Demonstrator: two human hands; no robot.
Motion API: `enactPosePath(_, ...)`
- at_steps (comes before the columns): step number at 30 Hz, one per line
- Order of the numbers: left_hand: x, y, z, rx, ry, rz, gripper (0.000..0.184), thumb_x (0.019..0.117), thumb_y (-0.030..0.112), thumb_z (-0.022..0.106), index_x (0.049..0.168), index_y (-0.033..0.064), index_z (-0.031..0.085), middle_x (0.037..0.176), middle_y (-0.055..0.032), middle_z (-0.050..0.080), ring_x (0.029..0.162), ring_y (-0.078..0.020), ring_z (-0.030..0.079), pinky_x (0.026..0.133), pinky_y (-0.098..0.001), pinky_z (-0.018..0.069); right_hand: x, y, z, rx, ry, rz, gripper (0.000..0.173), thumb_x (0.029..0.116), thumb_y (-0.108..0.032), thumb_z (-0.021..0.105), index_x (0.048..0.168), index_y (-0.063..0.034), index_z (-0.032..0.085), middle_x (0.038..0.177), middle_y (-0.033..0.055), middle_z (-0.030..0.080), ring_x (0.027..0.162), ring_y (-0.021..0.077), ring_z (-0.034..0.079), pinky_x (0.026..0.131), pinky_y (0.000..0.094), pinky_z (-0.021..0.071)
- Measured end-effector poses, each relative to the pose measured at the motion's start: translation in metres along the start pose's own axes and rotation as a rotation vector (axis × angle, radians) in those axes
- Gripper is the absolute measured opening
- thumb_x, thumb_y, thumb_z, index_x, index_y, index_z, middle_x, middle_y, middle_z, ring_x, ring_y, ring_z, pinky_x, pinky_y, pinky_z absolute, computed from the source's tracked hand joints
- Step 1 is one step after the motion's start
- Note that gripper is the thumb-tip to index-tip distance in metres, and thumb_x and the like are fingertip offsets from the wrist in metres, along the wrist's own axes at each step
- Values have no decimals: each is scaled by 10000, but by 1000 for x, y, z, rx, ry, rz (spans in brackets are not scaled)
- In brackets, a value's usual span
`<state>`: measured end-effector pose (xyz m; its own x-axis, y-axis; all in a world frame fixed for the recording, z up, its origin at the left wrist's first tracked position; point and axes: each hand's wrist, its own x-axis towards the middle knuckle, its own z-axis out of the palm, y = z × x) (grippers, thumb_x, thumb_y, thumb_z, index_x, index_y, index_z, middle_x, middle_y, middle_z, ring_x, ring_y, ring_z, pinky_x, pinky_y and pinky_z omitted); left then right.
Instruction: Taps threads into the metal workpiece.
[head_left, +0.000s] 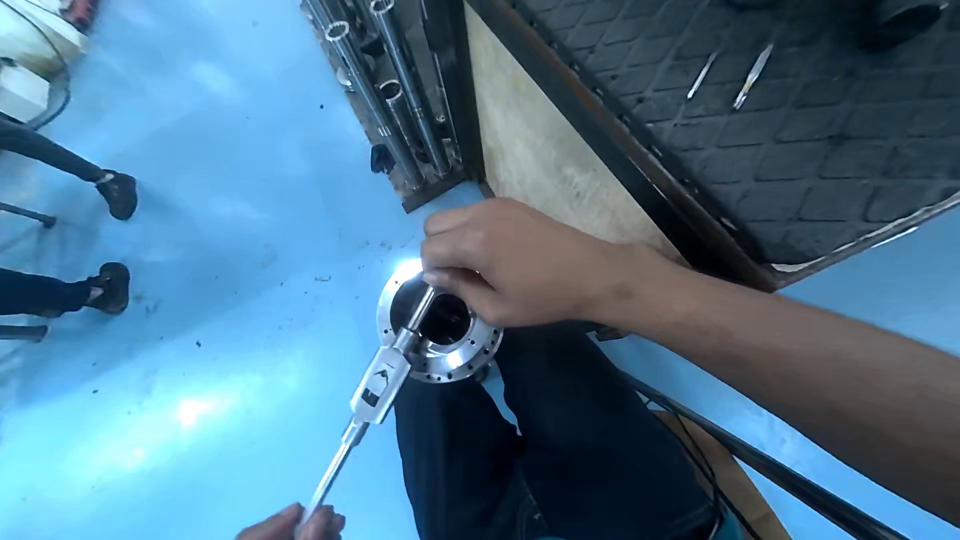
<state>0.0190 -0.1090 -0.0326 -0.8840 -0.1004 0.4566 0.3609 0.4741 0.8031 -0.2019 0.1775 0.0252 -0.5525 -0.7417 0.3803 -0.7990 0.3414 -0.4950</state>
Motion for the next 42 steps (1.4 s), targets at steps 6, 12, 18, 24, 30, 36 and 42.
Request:
enactPosePath(6, 17, -11, -5, -20, 25, -16, 150, 1006, 150, 663, 1155, 163, 662, 900, 96, 731, 720, -46, 719, 629, -201, 623, -21, -15, 8, -66, 131, 42, 161, 935, -66, 593, 793, -49, 668, 751, 45, 540, 665, 154, 555, 557, 279, 446)
enactPosePath(12, 29, -19, -2, -26, 75, -13, 135, 999, 163, 670, 1132, 164, 647, 878, 116, 723, 704, -28, 710, 618, -182, 612, -29, -28, 12, -119, 175, 96, 117, 910, -64, 599, 839, -58, 692, 752, 33, 547, 686, 150, 563, 587, 264, 458)
enactPosePath(18, 36, -32, 0, -15, 107, 15, 132, 1007, 222, 664, 1126, 175, 634, 865, 118, 723, 680, -18, 699, 591, -175, 601, -35, -34, 14, -146, 199, 109, 151, 925, -78, 577, 810, -64, 673, 741, 27, 534, 671, 141, 548, 573, 257, 443)
enactPosePath(24, 42, -37, 1, -36, 122, 31, 130, 1010, 235, 656, 1125, 183, 625, 877, 114, 721, 689, -24, 698, 601, -176, 601, -39, -38, 15, -141, 201, 130, 157, 933, -82, 567, 829, -67, 684, 748, 21, 540, 673, 132, 552, 576, 246, 449)
enactPosePath(30, 35, -35, 7, -31, 112, 86, 127, 1046, 199, 594, 1127, 195, 692, 894, 119, 718, 720, -11, 699, 640, -161, 598, -37, -33, 21, -23, 247, 215, 190, 1005, -118, 562, 921, -51, 718, 817, 26, 578, 708, 97, 578, 606, 210, 487)
enactPosePath(36, 19, -26, 18, -159, 154, 69, 134, 1024, 171, 630, 1131, 209, 702, 958, 129, 690, 723, 2, 689, 637, -145, 598, -31, -63, 31, -2, 369, 675, 316, 987, -324, 680, 1132, -45, 644, 925, 57, 643, 755, 148, 629, 651, 308, 541)
enactPosePath(42, 6, -14, 25, -196, 166, 22, 113, 1027, 145, 621, 1101, 179, 700, 941, 111, 656, 716, -1, 685, 647, -144, 599, -16, -73, 48, -159, 374, 724, 496, 962, -546, 613, 914, -58, 685, 950, 94, 568, 923, 287, 564, 771, 453, 448)
